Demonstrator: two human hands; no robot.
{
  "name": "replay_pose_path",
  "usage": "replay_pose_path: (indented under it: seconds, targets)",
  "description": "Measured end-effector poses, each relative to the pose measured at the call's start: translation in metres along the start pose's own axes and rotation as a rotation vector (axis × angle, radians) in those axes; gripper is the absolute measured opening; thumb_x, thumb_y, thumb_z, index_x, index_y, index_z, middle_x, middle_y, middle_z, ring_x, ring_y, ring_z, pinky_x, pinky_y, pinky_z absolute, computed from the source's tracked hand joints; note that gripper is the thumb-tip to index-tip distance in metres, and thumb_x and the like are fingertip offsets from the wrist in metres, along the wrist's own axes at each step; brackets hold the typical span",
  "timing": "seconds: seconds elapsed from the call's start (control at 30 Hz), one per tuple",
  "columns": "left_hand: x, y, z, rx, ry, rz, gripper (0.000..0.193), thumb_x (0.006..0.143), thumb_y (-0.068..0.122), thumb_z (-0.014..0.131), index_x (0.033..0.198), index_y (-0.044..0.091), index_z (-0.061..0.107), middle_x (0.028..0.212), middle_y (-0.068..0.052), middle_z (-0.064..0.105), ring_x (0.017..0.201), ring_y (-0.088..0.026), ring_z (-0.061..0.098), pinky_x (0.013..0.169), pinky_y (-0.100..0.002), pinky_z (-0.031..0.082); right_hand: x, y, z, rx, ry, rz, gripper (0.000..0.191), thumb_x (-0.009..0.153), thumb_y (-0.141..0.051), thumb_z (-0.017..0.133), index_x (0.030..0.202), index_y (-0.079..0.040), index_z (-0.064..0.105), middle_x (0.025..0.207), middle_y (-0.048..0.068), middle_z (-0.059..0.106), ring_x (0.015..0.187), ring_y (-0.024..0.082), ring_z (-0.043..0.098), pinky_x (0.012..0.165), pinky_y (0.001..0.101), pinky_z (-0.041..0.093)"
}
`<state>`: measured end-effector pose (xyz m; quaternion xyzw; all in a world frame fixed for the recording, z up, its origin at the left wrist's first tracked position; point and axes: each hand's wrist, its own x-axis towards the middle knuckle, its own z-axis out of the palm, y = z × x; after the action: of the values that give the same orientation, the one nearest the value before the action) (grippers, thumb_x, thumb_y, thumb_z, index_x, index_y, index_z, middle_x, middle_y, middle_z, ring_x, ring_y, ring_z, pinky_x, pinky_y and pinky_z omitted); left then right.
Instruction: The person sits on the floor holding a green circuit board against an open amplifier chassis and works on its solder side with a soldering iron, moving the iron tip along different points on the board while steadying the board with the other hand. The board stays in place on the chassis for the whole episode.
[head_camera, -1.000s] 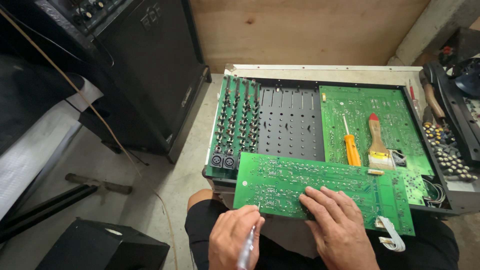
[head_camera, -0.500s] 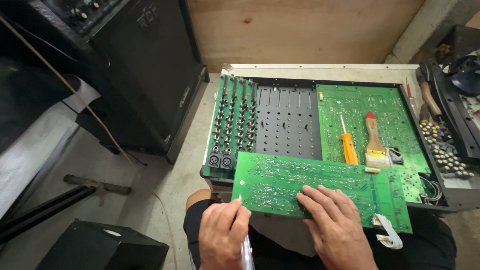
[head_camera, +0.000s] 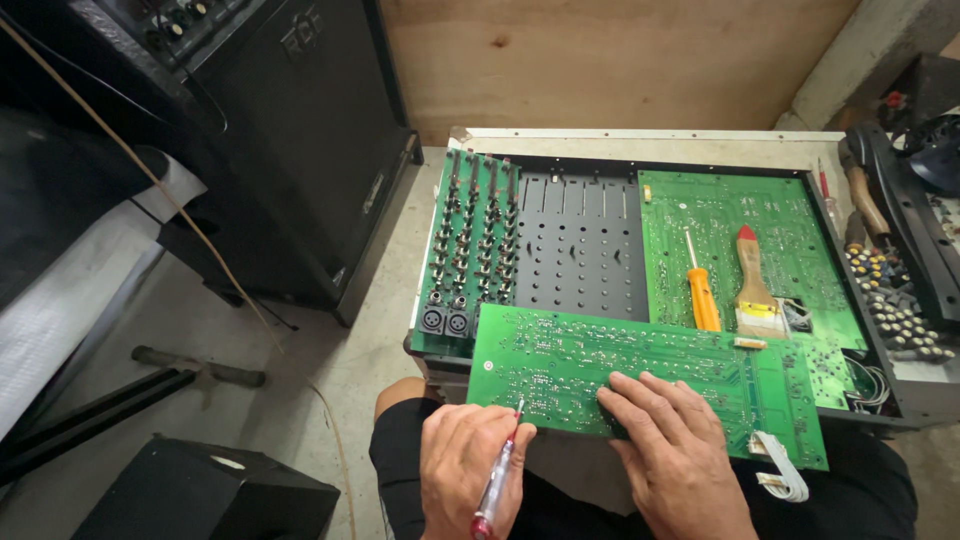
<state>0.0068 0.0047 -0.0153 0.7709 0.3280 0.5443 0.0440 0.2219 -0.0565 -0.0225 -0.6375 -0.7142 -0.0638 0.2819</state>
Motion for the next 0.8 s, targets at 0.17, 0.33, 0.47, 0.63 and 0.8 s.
replay_pose_path:
  seconds: [0.17,0.33,0.47,0.63,0.8]
  targets:
    - [0.0021,0.0008,0.0000,0.050,-0.026,0.062,0.024,0.082,0.009,0.083,0.098,0.005,0.066,0.098,-0.008,0.071,0.089,-0.028,0.070,0.086,-0.044,0.053,0.0003,0.0003,0.0003,-0.001,-0.004,0.005,0.057,0.071,-0.016,0.076,0.127,-0.017,0.064,0.136,0.002,0.062,0.131,0.027,0.053,0.113,0.0501,0.035]
    - [0.0043,-0.0006,0.0020,0.017,0.035,0.066,0.025,0.083,0.010,0.083,0.101,0.006,0.066,0.099,-0.007,0.073,0.088,-0.026,0.071,0.085,-0.041,0.054,0.0003,0.0021,0.0009,-0.004,-0.009,0.004,0.057,0.071,-0.016,0.075,0.127,-0.016,0.064,0.136,0.002,0.061,0.131,0.027,0.053,0.114,0.0499,0.035]
    - [0.0036,-0.0010,0.0029,-0.087,0.049,-0.161,0.022,0.085,0.011,0.083,0.099,0.006,0.067,0.095,-0.009,0.075,0.081,-0.026,0.071,0.080,-0.037,0.054,-0.0008,0.0022,0.0019,-0.012,-0.012,-0.003,0.057,0.071,-0.017,0.076,0.127,-0.017,0.064,0.136,0.002,0.061,0.131,0.027,0.053,0.113,0.0500,0.035]
    - [0.0026,-0.0009,0.0023,-0.098,0.005,-0.247,0.020,0.086,0.014,0.082,0.096,0.006,0.068,0.090,-0.007,0.076,0.077,-0.026,0.071,0.079,-0.037,0.053,-0.0012,0.0024,0.0017,-0.007,-0.007,-0.004,0.057,0.072,-0.016,0.076,0.127,-0.017,0.063,0.136,0.002,0.061,0.131,0.027,0.053,0.113,0.0499,0.035]
    - [0.0050,-0.0012,0.0009,-0.086,-0.023,-0.277,0.016,0.087,0.016,0.080,0.094,0.007,0.068,0.088,-0.006,0.076,0.080,-0.026,0.072,0.081,-0.039,0.053,0.0001,0.0010,0.0013,-0.009,-0.013,-0.006,0.057,0.071,-0.016,0.075,0.127,-0.017,0.063,0.136,0.002,0.061,0.131,0.027,0.052,0.113,0.0500,0.035]
